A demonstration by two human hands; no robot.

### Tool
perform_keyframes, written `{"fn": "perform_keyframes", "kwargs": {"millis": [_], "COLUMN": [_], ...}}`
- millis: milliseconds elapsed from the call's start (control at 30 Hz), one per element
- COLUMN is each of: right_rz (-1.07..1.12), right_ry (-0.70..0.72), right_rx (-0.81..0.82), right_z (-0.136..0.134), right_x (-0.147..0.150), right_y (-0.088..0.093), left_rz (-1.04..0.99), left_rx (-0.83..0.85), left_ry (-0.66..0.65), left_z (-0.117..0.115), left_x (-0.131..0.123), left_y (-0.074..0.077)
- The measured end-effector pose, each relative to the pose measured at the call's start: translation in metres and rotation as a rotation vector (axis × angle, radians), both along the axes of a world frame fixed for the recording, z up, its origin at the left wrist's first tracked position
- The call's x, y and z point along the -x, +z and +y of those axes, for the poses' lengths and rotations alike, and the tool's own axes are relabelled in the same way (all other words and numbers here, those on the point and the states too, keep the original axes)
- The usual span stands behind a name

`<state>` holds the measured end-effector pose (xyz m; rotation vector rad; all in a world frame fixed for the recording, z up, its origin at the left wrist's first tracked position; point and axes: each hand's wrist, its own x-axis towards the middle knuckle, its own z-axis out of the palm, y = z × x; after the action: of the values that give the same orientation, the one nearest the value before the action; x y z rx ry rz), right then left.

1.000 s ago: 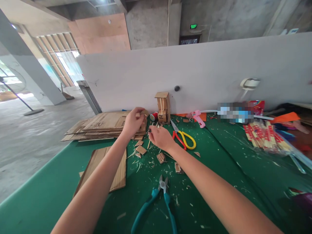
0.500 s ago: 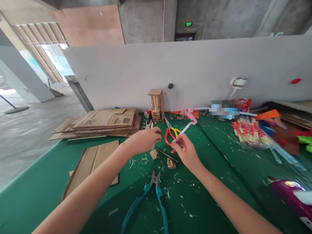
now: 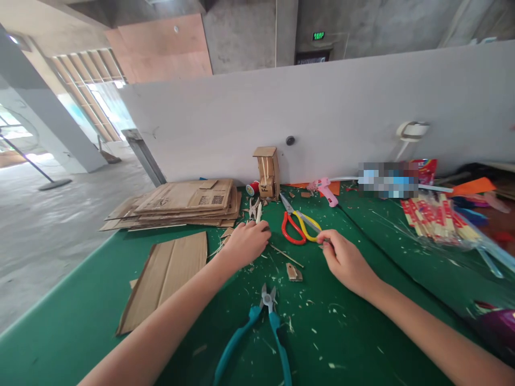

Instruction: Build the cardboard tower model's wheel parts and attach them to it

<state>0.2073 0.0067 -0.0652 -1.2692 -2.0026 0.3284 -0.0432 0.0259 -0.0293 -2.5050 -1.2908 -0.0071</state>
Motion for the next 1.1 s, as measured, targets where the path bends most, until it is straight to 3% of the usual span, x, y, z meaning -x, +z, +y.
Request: {"fn": "perform_keyframes", "kwargs": {"millis": [133,333,433,600,767,900,1000,1100], "right_rz": [0.073,0.244,0.292,0.033,0.0,0.039,0.063,0.09], "right_ry": [-0.052,-0.085,-0.01,0.179,0.223,0.209,0.156,0.127], "right_rx": [0.07,0.245,0.381,0.445,0.392,0.342,0.356,0.365], "right_z": [0.008,0.009,-0.006,-0.03,-0.029,-0.012,0.008,0.026], "right_x": [-0.002,0.01,0.019,0.031,0.033,0.048,0.071,0.091], "right_y": [0.001,0.01,0.015,0.016,0.012,0.012,0.014,0.014], "left_rz": [-0.057,-0.13,-0.125,-0.213,-0.426,-0.482,-0.474,-0.342], "left_rx": [-0.016,0.105,0.057,0.031,0.012,0.026,0.082,0.275], "left_ry": [0.079,-0.177,-0.113,0.023,0.241,0.222,0.158,0.175], "left_z": [0.001,-0.011,-0.008,0.012,0.031,0.03,0.017,0.0], "left_x": [0.001,-0.014,-0.023,-0.011,0.05,0.089,0.087,0.065], "left_y": [0.0,0.005,-0.001,-0.004,0.023,0.059,0.079,0.082]}}
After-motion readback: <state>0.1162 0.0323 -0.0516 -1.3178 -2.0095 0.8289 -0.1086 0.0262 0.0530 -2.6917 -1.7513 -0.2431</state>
